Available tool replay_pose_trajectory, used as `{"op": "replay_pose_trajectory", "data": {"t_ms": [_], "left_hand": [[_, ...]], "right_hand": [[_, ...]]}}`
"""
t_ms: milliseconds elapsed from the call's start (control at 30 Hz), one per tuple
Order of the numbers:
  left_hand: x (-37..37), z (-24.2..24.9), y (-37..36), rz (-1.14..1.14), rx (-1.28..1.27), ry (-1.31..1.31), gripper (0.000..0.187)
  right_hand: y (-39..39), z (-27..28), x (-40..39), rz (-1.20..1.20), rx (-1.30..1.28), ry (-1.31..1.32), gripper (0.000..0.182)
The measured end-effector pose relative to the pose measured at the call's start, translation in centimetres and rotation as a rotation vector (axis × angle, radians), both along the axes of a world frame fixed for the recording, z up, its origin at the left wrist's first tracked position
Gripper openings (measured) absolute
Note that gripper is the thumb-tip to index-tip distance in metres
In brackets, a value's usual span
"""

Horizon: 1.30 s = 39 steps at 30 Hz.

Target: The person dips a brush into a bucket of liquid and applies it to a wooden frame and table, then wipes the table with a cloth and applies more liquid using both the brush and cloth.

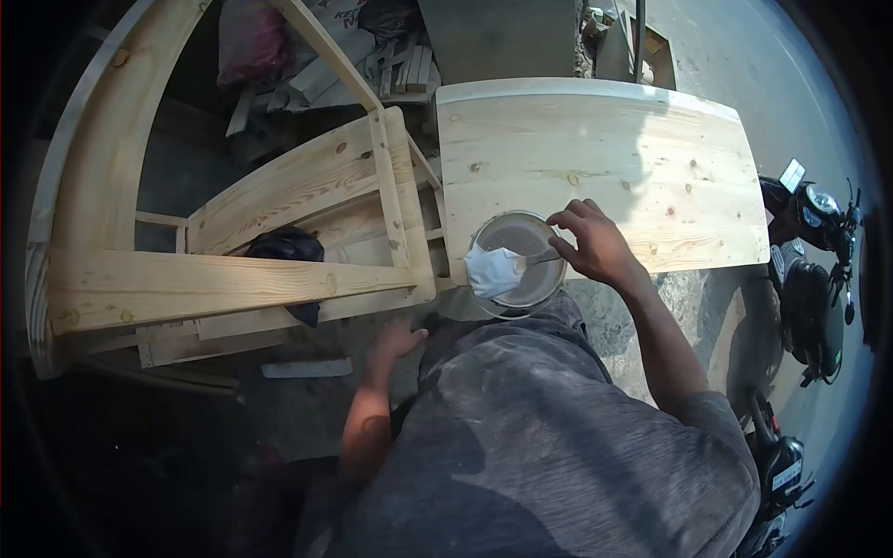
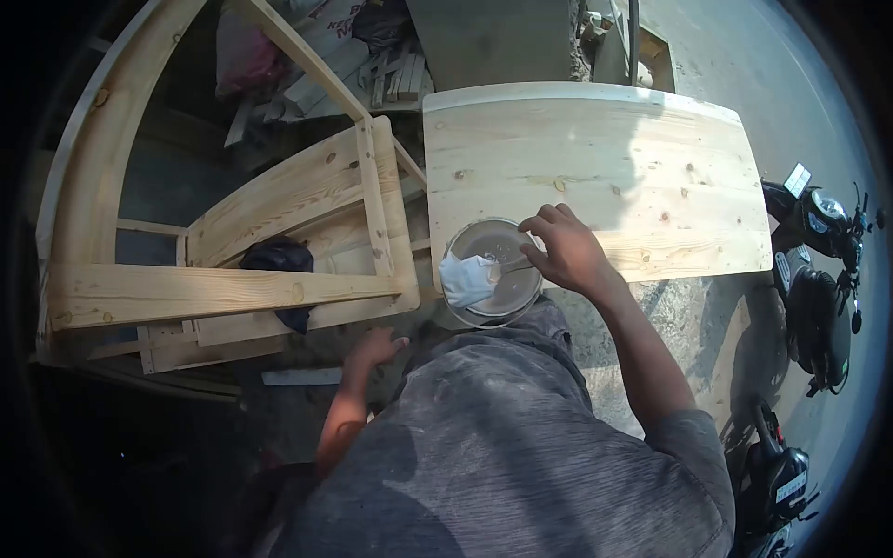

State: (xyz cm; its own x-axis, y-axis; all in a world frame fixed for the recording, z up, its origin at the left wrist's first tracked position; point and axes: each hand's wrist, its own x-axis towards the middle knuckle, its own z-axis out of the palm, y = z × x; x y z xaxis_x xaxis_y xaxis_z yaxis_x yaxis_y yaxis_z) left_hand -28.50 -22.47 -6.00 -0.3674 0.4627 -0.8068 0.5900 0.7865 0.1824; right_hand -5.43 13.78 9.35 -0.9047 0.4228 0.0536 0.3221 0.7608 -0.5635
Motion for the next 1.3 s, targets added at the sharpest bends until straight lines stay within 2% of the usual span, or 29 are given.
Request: {"op": "replay_pose_trajectory", "data": {"t_ms": [67, 133, 200, 233, 333, 400, 433, 500, 633, 733, 767, 833, 967, 1067, 1133, 1167, 1233, 1267, 1300], "left_hand": [[3.8, 2.1, 2.3, 0.193, 0.186, -0.184, 0.069], [7.5, 1.6, 4.8, 0.415, 0.412, -0.391, 0.064], [11.5, -0.2, 6.5, 0.656, 0.65, -0.644, 0.056], [13.1, -0.2, 7.5, 0.801, 0.669, -0.707, 0.052], [16.4, 0.3, 9.9, 1.223, 0.778, -0.859, 0.042], [17.3, 0.8, 11.1, 1.499, 0.912, -0.906, 0.039], [17.3, 1.3, 11.6, 1.564, 0.925, -0.899, 0.035], [17.2, 2.1, 12.1, 1.704, 0.95, -0.888, 0.029], [16.7, 1.4, 12.8, 1.373, 0.829, -0.543, 0.019], [16.4, 2.7, 12.8, 1.468, 0.751, -0.477, 0.019], [16.2, 3.3, 12.6, 1.487, 0.73, -0.544, 0.022], [16.1, 6.0, 12.6, 1.475, 0.719, -0.452, 0.02], [16.0, 7.4, 10.9, 1.46, 0.764, -0.328, 0.016], [17.2, 7.5, 8.0, 1.445, 0.759, -0.096, 0.025], [18.0, 9.4, 6.0, 1.394, 0.742, -0.057, 0.028], [18.7, 10.6, 4.5, 1.386, 0.717, -0.018, 0.03], [20.1, 11.8, 2.2, 1.532, 0.627, 0.037, 0.028], [21.2, 12.9, 1.2, 1.565, 0.578, 0.143, 0.032], [22.2, 10.2, -0.7, 1.455, 0.581, 0.288, 0.033]], "right_hand": [[0.4, -0.8, -2.3, 0.337, 0.093, -0.081, 0.033], [0.1, -2.1, -3.6, 0.529, 0.299, -0.208, 0.029], [0.3, -4.9, -4.1, 0.624, 0.424, -0.217, 0.026], [0.5, -5.3, -4.5, 0.666, 0.489, -0.215, 0.024], [1.7, -3.5, -5.4, 0.715, 0.347, -0.197, 0.02], [3.2, -1.1, -6.1, 0.727, 0.097, -0.305, 0.022], [4.2, 0.1, -6.5, 0.729, -0.023, -0.364, 0.024], [5.9, 2.3, -7.6, 0.746, -0.058, -0.357, 0.026], [8.7, 5.2, -8.0, 0.818, -0.101, -0.344, 0.018], [9.1, 5.7, -9.3, 0.886, -0.04, -0.335, 0.015], [8.9, 5.7, -9.5, 0.91, -0.023, -0.333, 0.015], [7.4, 4.5, -10.1, 0.924, -0.015, -0.284, 0.012], [2.7, 2.1, -11.5, 1.001, -0.027, -0.166, 0.012], [-1.6, 0.4, -12.3, 1.105, 0.052, -0.036, 0.015], [-5.3, -1.5, -12.5, 1.177, 0.141, 0.035, 0.018], [-7.6, -1.1, -12.7, 1.228, 0.166, -0.046, 0.021], [-12.0, -2.9, -13.2, 1.394, 0.143, 0.109, 0.021], [-14.2, -4.0, -13.3, 1.459, 0.133, 0.183, 0.02], [-16.6, -4.5, -13.4, 1.54, 0.196, 0.192, 0.02]]}}
